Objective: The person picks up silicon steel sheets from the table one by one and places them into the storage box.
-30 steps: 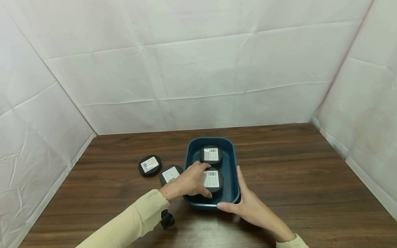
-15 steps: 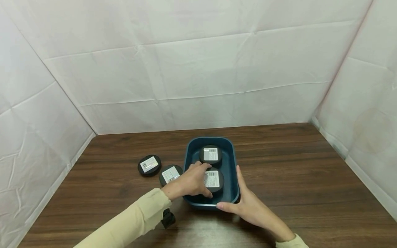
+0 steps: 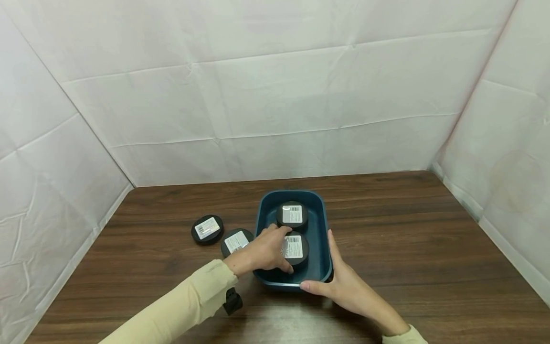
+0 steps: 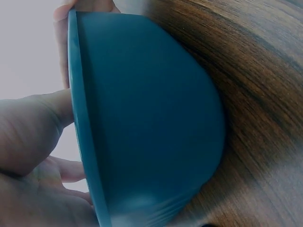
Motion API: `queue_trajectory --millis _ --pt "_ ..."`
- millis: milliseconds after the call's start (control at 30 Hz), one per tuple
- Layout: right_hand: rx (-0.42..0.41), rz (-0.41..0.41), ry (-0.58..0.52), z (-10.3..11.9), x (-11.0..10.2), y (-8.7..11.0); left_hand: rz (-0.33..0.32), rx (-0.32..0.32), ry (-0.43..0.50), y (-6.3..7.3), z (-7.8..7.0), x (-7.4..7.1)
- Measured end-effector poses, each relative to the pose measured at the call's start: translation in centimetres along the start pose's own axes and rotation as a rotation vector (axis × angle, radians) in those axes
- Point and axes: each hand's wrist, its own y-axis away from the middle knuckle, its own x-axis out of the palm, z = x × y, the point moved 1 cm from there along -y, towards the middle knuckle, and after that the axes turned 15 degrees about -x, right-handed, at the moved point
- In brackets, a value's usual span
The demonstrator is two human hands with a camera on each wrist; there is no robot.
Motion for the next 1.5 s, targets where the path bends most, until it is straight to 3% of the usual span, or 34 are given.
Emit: queue_trajectory --millis 1233,1500 --pt "0.009 -0.002 0.007 -0.06 -0.03 -0.15 0.065 -0.086 0.041 0.08 -0.05 -0.01" --pt "0.003 -0.005 0.012 -0.1 -0.01 -0.07 0.077 -0.058 0.082 0.19 0.46 -0.28"
